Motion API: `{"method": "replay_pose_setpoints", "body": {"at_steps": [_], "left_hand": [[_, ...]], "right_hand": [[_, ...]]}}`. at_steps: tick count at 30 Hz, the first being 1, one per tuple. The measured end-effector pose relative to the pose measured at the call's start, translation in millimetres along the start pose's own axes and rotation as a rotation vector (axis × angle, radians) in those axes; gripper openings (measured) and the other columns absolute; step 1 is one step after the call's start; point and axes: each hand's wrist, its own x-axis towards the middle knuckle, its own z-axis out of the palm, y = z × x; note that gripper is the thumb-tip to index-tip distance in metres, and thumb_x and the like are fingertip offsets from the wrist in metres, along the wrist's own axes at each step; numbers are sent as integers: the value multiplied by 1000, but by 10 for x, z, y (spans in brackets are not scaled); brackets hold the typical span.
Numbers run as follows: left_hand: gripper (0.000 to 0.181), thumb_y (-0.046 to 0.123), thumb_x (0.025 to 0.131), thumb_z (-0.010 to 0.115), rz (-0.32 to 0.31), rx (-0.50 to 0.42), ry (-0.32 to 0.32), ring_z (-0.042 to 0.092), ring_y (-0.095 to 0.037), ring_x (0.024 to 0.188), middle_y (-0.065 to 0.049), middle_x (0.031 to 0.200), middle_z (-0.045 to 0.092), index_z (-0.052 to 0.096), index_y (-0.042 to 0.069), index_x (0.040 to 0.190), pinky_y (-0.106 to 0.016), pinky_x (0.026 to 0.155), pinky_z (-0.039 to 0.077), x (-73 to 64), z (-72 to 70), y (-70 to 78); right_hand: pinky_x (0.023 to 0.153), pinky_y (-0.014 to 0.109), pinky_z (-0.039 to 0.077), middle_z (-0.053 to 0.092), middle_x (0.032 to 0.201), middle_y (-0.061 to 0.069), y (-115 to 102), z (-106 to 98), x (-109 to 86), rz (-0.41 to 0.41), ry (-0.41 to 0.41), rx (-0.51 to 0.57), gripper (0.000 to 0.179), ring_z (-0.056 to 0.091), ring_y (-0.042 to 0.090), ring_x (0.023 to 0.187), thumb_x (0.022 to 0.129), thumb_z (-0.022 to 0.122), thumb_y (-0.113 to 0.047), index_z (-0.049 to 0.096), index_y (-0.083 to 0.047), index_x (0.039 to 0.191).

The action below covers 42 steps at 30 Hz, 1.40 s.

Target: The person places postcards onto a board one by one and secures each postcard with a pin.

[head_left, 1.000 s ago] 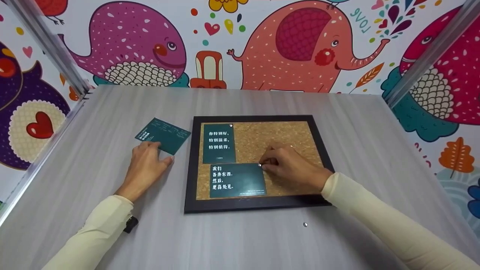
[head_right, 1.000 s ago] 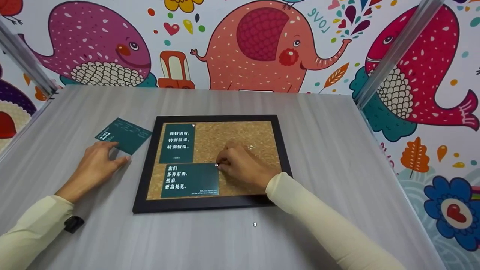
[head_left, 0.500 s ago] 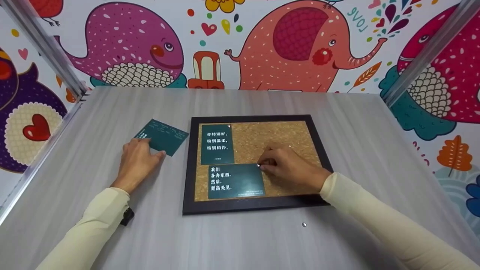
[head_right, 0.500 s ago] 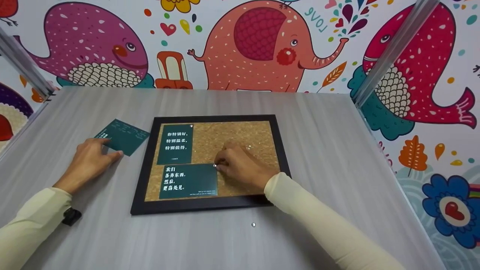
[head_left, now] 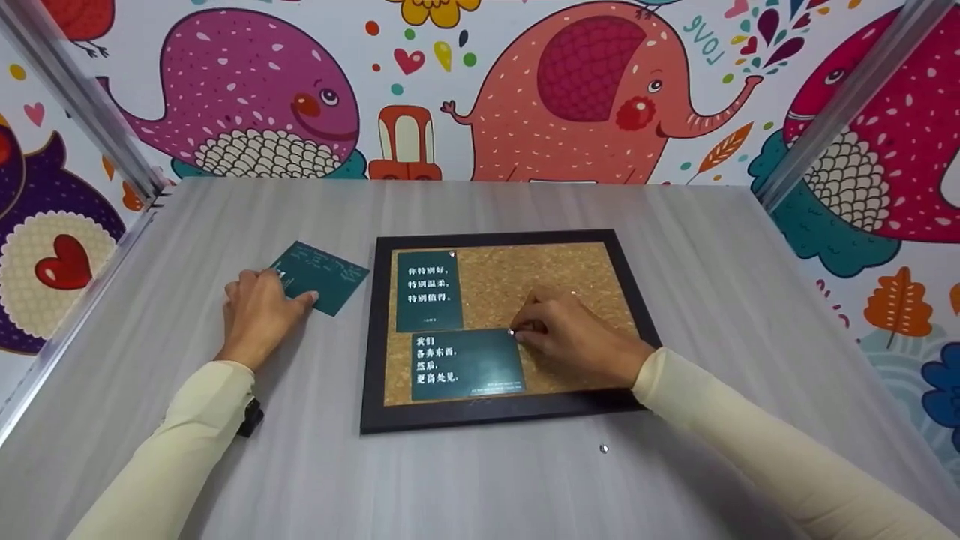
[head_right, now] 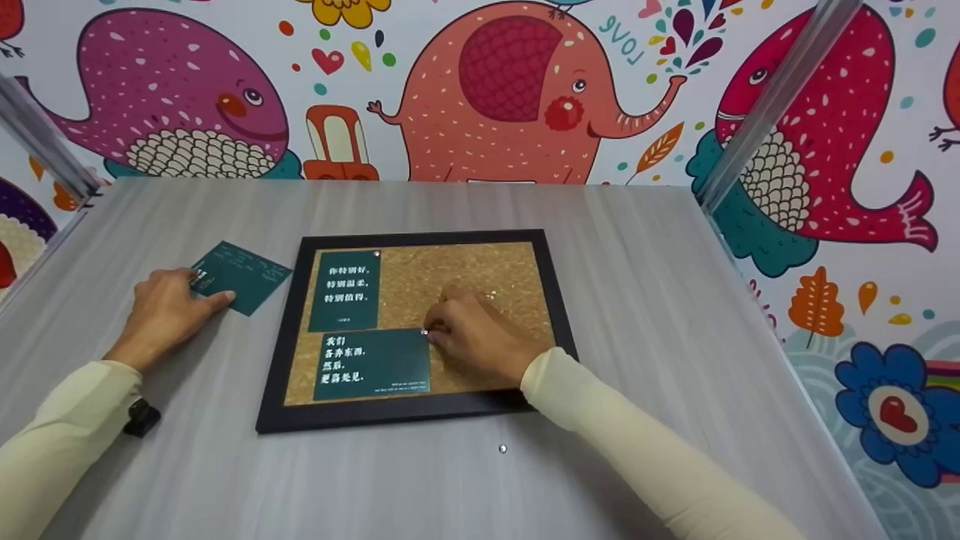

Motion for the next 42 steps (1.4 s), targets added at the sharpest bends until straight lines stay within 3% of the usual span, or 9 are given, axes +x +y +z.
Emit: {"method": "replay_pose_setpoints", "body": {"at_steps": [6, 12, 21, 31, 37, 42], "left_hand": [[57, 29, 104, 78, -10, 19, -23, 43, -55, 111, -40, 118, 49, 62, -25, 117, -62, 86, 44, 94, -82, -51], [58, 29, 103, 80, -41, 32, -69, 42, -54, 113, -38, 115, 47, 63, -24, 119, -53, 78, 45, 164, -163, -101], [59, 31, 100, 84, -89, 42, -106, 38, -57, 120, -39, 119, 41, 65, -22, 113, -53, 79, 45, 232, -233, -160], [69, 36, 97, 86, -90, 46, -95, 37, -59, 120, -41, 118, 39, 63, -26, 115, -54, 80, 44, 251, -224, -216], [80, 33, 97, 88, -109, 19, -62, 37, -58, 123, -42, 120, 44, 54, -32, 129, -59, 87, 45, 237, -248, -190], [77, 29, 99, 86, -136, -34, -52, 50, -50, 111, -39, 119, 56, 49, -28, 136, -60, 86, 48, 230, -324, -176]], "right_hand": [[82, 28, 61, 66, 108, -8, 0, -2, -3, -4, 1, -5, 18, 64, 9, 99, 105, 76, -9, 86, -16, 119], [84, 25, 61, 65, 107, -9, -6, 7, 6, 6, -3, 9, 18, 65, 8, 100, 105, 75, -9, 86, -17, 118], [85, 27, 61, 63, 108, -8, -8, 10, -2, 7, -3, 12, 18, 63, 9, 101, 106, 76, -11, 86, -17, 120], [85, 27, 60, 64, 109, -8, -22, 1, -12, 11, -7, 18, 18, 63, 9, 102, 106, 75, -11, 85, -17, 120], [85, 27, 60, 64, 109, -8, -24, 8, -8, 23, -8, 19, 18, 63, 9, 102, 107, 74, -11, 85, -17, 120], [86, 26, 60, 64, 109, -9, -31, 6, -6, 36, -12, 11, 19, 63, 9, 103, 107, 74, -10, 85, -17, 120]]}}
